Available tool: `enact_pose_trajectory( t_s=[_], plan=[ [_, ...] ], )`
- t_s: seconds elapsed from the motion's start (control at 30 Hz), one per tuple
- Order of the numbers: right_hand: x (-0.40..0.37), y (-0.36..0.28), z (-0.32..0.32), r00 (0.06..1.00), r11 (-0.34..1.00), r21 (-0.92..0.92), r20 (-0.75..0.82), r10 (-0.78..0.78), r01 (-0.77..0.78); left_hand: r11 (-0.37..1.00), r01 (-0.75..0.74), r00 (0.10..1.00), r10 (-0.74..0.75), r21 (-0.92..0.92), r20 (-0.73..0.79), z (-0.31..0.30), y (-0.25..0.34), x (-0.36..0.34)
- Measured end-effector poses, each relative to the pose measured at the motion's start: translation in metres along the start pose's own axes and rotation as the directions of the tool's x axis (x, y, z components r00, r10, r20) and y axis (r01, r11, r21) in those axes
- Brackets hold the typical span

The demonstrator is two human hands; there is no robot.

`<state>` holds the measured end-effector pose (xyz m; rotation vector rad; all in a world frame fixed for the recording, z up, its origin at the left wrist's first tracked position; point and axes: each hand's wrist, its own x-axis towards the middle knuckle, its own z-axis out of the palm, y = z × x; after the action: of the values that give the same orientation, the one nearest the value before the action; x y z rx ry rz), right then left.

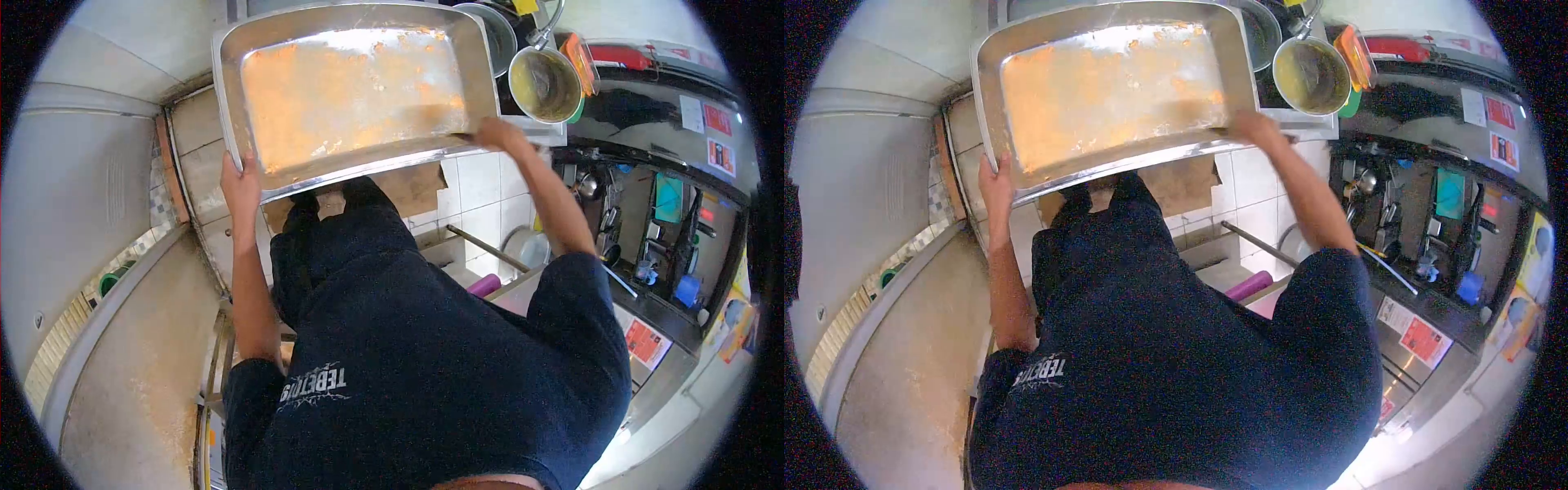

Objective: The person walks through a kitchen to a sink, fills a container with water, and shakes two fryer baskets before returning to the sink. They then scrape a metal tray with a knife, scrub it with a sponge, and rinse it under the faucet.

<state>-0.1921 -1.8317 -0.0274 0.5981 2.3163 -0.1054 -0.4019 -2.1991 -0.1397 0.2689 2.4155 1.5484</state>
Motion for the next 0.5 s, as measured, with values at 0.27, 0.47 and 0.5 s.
enact_pose_trajectory(
  t_s=[0.27, 0.47, 0.5],
  plan=[
    [0.027, -0.105, -0.022, 0.985, 0.998, -0.051, 0.171, -0.023, 0.032, 0.998, 0.068, 0.996, -0.067, -0.010, 0.052, -0.003, 0.009, 0.001],
    [0.049, 0.042, 0.005, 0.994, 0.939, -0.343, 0.087, 0.063, -0.030, 0.994, 0.109, 0.992, -0.108, -0.025, 0.061, -0.002, 0.008, -0.001],
    [0.050, 0.043, 0.004, 0.997, 0.962, -0.272, 0.067, 0.031, -0.012, 0.990, 0.143, 0.987, -0.143, 0.011, 0.075, -0.002, 0.008, 0.000]
  ],
)
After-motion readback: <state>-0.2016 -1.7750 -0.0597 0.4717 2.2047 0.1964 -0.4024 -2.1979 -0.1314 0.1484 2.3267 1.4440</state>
